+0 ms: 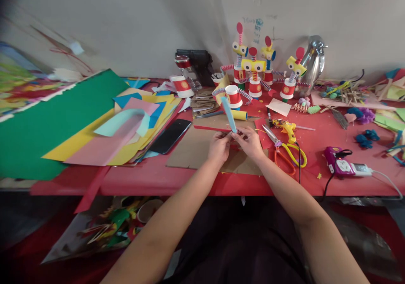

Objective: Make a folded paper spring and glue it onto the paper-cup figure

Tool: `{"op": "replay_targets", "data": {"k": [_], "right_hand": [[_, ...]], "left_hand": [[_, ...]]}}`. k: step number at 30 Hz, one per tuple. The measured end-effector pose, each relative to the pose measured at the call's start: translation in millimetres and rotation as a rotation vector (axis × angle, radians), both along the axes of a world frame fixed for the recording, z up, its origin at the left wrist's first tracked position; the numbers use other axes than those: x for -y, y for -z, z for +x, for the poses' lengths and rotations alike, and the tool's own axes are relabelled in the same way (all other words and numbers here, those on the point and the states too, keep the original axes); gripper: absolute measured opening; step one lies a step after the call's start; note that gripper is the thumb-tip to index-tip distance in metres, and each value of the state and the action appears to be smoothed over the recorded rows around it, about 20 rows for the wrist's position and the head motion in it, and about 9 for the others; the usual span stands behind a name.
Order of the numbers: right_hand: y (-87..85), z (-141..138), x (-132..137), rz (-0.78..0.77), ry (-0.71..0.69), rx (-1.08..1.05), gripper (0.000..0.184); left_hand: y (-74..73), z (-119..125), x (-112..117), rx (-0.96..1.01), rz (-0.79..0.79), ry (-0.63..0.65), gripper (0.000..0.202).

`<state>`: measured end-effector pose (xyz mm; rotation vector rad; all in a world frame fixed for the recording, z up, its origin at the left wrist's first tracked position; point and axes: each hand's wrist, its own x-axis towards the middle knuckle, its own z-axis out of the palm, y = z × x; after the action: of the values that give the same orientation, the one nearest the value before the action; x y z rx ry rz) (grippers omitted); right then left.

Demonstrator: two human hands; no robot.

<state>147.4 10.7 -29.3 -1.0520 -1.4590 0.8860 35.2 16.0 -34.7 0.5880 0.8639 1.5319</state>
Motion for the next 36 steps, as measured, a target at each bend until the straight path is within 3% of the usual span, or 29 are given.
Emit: {"op": "replay_targets", "data": {"k": [7,14,19,22,26,28,30,33,36], "right_hand": [[-0.4,6,0,0.074,0.054,0.08,0.019],[-2.0,5,2,0.043,0.105,0.08,0.025],[-0.1,5,-1,-0.022,0.156,0.003,0.019],[-0.8,7,-2,-0.093,0.188,0.102,0.016],[-5.2,10,0,-0.025,0.258,0.315,0.013],[-6.7,11,1,0.048,0.292,0.419,0.014],[-6.9,12,1,0.094,0.302,0.487,0.017],[-6.3,12,2,0.131,0.262,0.526,0.019],[-7.0,10,3,0.148,0.199,0.518,0.019]], "left_hand": [[-2.2,3,3,0.002,0.004,0.037,0.026],[-8.4,0,5,-0.059,0.018,0.059,0.027],[-2.6,-5,0,-0.145,0.016,0.055,0.028],[-1.5,-10,-1,-0.295,0.067,-0.126,0.053],[-10.7,-22,8,-0.869,0.157,-0.629,0.087],[-18.2,-28,13,-1.097,0.178,-0.738,0.086],[-25.7,-30,15,-1.235,0.21,-0.661,0.062],[-34.3,-25,10,-1.322,0.292,-0.272,0.024],[-38.7,-19,4,-1.22,0.275,0.045,0.015]]}}
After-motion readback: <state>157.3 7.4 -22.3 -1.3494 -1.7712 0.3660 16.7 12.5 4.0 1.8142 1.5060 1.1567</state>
